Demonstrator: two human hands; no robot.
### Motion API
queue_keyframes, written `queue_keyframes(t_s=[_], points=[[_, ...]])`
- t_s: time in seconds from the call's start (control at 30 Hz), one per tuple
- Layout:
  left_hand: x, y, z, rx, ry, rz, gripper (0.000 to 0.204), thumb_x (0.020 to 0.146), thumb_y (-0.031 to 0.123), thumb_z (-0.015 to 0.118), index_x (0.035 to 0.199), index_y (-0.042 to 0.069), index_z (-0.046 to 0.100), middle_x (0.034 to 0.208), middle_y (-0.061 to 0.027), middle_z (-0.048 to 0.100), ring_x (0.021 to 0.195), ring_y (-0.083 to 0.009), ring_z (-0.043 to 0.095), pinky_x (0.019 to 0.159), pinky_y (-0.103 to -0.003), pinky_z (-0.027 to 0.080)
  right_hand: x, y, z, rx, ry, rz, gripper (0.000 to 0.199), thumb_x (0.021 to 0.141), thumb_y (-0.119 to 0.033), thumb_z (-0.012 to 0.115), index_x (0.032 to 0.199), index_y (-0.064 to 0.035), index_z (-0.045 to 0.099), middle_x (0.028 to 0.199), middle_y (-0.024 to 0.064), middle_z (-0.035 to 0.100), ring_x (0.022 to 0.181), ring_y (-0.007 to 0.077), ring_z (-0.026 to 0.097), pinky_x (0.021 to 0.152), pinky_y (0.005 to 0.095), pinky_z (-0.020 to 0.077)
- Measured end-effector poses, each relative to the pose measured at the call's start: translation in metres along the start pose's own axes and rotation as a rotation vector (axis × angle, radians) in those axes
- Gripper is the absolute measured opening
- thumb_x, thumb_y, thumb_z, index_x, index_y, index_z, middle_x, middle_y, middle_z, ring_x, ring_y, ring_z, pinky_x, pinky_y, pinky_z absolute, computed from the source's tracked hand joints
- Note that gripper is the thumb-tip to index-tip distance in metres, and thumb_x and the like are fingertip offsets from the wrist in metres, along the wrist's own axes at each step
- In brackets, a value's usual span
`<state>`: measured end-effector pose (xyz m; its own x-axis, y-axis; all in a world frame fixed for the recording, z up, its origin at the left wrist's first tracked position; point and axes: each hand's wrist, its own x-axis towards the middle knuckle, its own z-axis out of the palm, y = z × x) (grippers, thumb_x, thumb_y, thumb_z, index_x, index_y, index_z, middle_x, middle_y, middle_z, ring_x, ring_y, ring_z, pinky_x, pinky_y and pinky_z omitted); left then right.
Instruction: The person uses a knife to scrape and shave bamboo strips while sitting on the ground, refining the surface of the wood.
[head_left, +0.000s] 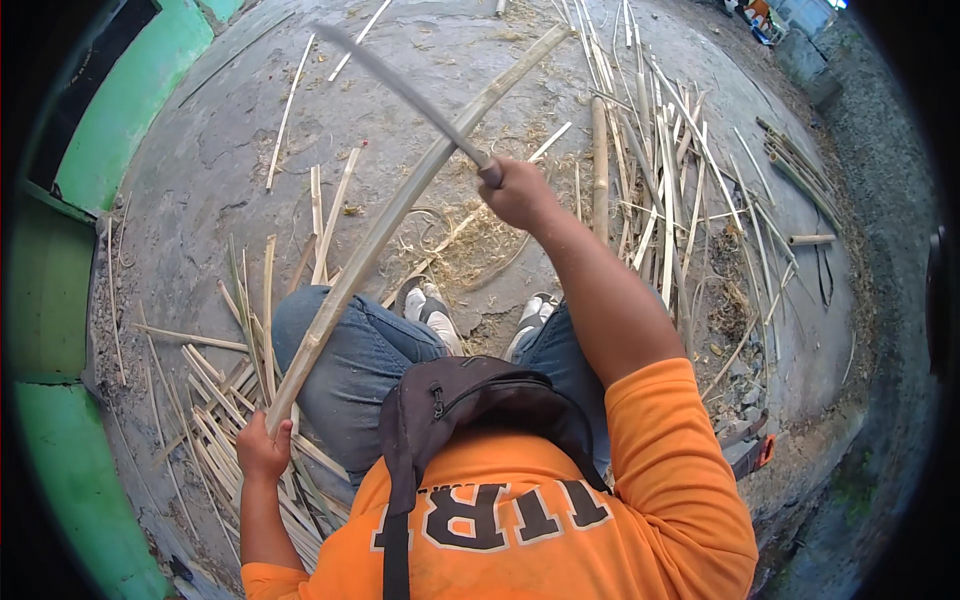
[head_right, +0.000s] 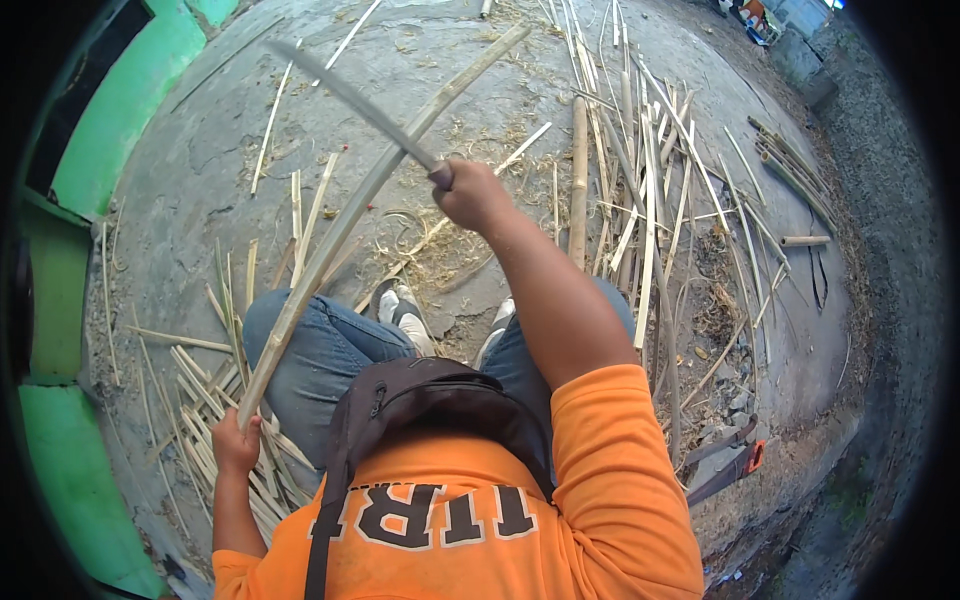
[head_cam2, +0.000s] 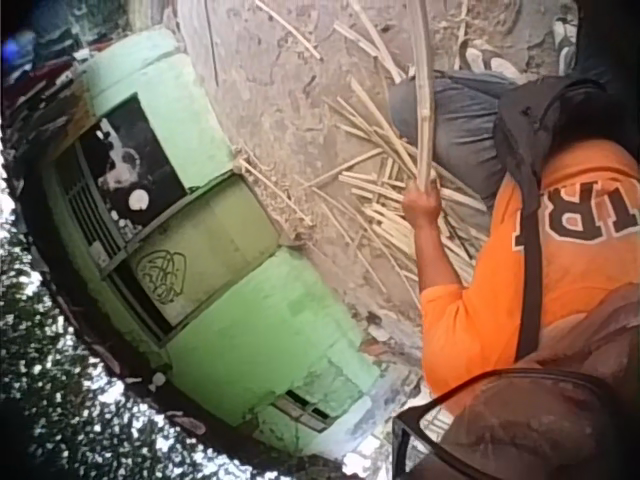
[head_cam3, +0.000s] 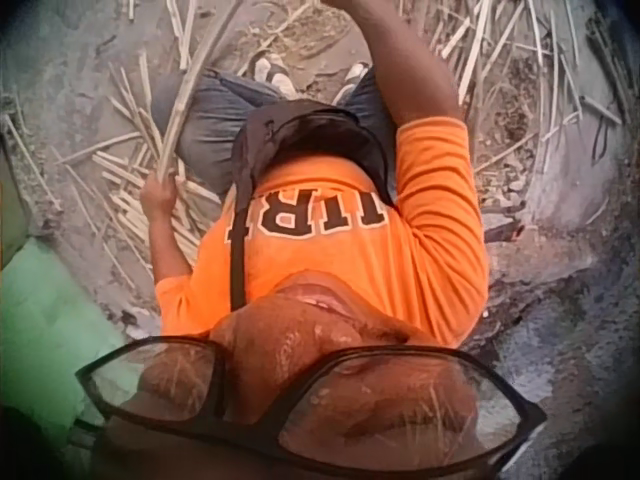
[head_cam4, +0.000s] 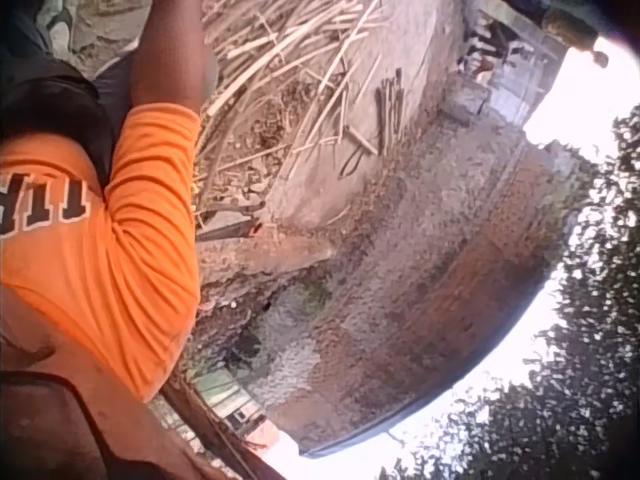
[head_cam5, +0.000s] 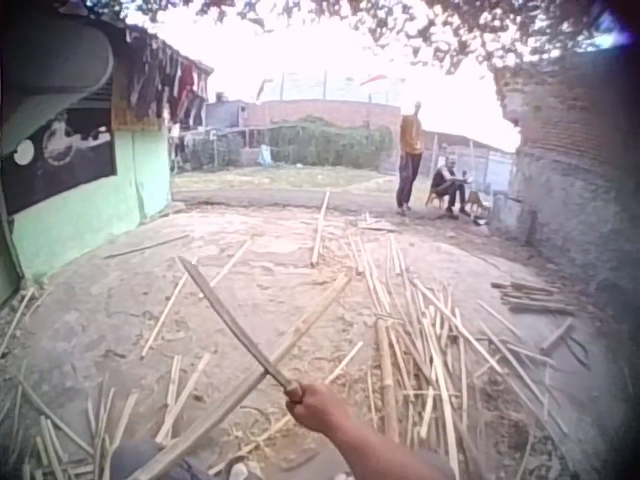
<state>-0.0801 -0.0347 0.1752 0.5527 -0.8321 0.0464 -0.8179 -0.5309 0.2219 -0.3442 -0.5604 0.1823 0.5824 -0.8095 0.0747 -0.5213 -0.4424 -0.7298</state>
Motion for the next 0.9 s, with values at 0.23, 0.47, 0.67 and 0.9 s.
queue_keyframes(t_s=[0.23, 0.47, 0.67, 0.9], points=[[0.005, 0.007, -0.011, -0.035, -0.065, -0.010, 0.067, 0.097, 0.066, 0.059, 0.086, 0.000, 0.059, 0.073, -0.0264, 0.063, 0.075, -0.0529, 0.064, 0.063, -0.055, 0.049, -0.003, -0.018, -0.016, -0.384, -0.176, -0.160, 0.017, 0.091, -0.030, 0.068, 0.100, -0.0173, 0.076, 0.089, 0.0163, 0.074, 0.088, 0.0373, 0.072, 0.081, 0.0453, 0.0588], [0.001, 0.012, -0.024, -0.165, -0.133, -0.017, 0.069, 0.098, 0.067, 0.058, 0.086, -0.001, 0.060, 0.071, -0.0255, 0.062, 0.072, -0.0518, 0.063, 0.062, -0.052, 0.049, -0.001, 0.004, -0.015, -0.179, 0.035, -0.054, 0.017, 0.091, -0.026, 0.068, 0.102, -0.0158, 0.075, 0.093, 0.0167, 0.075, 0.091, 0.0392, 0.072, 0.083, 0.0497, 0.0581], [-0.038, 0.007, -0.036, -0.274, -0.204, -0.137, 0.073, 0.096, 0.071, 0.058, 0.083, -0.001, 0.059, 0.065, -0.0244, 0.059, 0.068, -0.0498, 0.064, 0.059, -0.050, 0.048, -0.033, -0.034, 0.002, -0.393, -0.112, -0.499, 0.009, 0.084, -0.025, 0.070, 0.091, -0.0188, 0.070, 0.081, 0.0106, 0.072, 0.078, 0.0368, 0.072, 0.071, 0.0494, 0.0572], [-0.052, -0.018, -0.021, -0.160, -0.254, -0.144, 0.078, 0.102, 0.072, 0.043, 0.084, -0.001, 0.060, 0.069, -0.0272, 0.060, 0.072, -0.0535, 0.062, 0.063, -0.054, 0.047, -0.007, 0.019, 0.006, -0.247, -0.081, 0.008, 0.015, 0.088, -0.027, 0.069, 0.100, -0.0194, 0.075, 0.095, 0.0127, 0.075, 0.095, 0.0370, 0.072, 0.083, 0.0488, 0.0582]])
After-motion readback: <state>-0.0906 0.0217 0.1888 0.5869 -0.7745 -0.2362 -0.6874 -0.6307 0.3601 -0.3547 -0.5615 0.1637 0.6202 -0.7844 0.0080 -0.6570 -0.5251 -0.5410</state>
